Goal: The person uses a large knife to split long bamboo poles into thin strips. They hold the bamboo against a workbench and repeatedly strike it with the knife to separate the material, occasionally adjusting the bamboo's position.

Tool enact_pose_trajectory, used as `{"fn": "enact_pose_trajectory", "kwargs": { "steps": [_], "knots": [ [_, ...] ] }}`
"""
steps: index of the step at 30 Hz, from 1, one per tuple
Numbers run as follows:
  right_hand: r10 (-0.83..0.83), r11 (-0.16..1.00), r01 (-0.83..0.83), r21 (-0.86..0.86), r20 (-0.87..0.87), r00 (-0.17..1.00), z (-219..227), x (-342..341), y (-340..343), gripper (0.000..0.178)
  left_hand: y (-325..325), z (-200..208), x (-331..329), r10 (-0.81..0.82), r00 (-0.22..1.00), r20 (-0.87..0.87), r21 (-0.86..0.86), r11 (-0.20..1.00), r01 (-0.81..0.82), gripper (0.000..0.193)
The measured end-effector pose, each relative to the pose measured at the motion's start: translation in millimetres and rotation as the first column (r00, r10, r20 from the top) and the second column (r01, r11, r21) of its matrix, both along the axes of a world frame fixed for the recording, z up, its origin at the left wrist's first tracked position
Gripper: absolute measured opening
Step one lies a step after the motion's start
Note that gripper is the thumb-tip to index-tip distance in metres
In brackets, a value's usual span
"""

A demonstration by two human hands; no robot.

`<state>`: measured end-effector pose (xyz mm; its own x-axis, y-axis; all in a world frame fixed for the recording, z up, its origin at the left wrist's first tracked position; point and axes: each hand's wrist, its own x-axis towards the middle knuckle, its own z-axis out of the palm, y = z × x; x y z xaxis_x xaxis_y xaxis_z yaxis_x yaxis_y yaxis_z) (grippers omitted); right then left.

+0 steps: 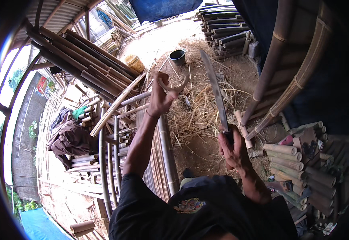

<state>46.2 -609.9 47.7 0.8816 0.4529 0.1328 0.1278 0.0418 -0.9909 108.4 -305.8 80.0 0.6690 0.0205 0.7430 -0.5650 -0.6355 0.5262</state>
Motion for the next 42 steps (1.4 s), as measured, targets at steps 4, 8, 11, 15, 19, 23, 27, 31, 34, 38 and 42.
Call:
{"fn": "enact_pose_trajectory", "kwargs": {
  "steps": [4, 8, 11, 15, 19, 23, 27, 31, 34, 38, 42],
  "knots": [
    [0.062, 0.998, -0.053, -0.046, 0.215, 0.975, 11.8, 14.7, 10.7, 0.026, -17.7, -11.8, -19.4, -0.007, 0.997, -0.083, 0.068, 0.998, 0.013, 0.082],
    [0.103, 0.991, -0.073, -0.116, 0.278, 0.955, 30.6, 19.7, 22.6, 0.025, -43.2, -23.2, -32.3, -0.011, 0.988, -0.153, -0.024, 1.000, 0.007, 0.082],
    [0.120, 0.987, -0.079, -0.143, 0.305, 0.945, 34.0, 20.3, 23.7, 0.027, -61.0, -23.3, -37.8, 0.002, 0.980, -0.199, -0.093, 0.995, -0.021, 0.080],
    [0.123, 0.988, -0.085, -0.131, 0.323, 0.938, 28.2, 22.2, 27.5, 0.027, -65.0, -24.4, -41.2, 0.035, 0.976, -0.215, -0.114, 0.992, -0.061, 0.078],
    [0.157, 0.984, -0.121, -0.132, 0.316, 0.936, 28.7, 22.9, 28.4, 0.027, -61.4, -30.9, -36.6, 0.038, 0.981, -0.189, -0.115, 0.992, -0.060, 0.078],
    [0.112, 0.988, -0.069, -0.136, 0.340, 0.934, 30.5, 23.1, 27.3, 0.026, -64.4, -32.9, -30.7, 0.017, 0.983, -0.181, -0.150, 0.988, -0.045, 0.078],
    [0.086, 0.987, -0.026, -0.158, 0.387, 0.918, 25.7, 19.9, 31.2, 0.025, -63.3, -34.5, -32.8, 0.027, 0.987, -0.160, -0.145, 0.988, -0.050, 0.079],
    [0.124, 0.979, -0.057, -0.194, 0.355, 0.927, 32.4, 18.4, 35.9, 0.027, -58.7, -36.4, -37.1, 0.062, 0.989, -0.137, -0.149, 0.985, -0.082, 0.079],
    [0.142, 0.981, -0.085, -0.177, 0.342, 0.929, 32.8, 22.6, 37.4, 0.027, -55.7, -33.1, -37.6, 0.086, 0.985, -0.148, -0.108, 0.989, -0.102, 0.078],
    [0.156, 0.973, -0.083, -0.216, 0.345, 0.926, 39.7, 21.7, 42.7, 0.027, -51.0, -31.7, -40.8, 0.129, 0.984, -0.125, -0.085, 0.986, -0.140, 0.078],
    [0.137, 0.977, -0.062, -0.204, 0.380, 0.915, 38.4, 20.1, 46.0, 0.028, -51.9, -28.5, -42.6, 0.158, 0.981, -0.113, -0.095, 0.981, -0.169, 0.080]
  ]
}}
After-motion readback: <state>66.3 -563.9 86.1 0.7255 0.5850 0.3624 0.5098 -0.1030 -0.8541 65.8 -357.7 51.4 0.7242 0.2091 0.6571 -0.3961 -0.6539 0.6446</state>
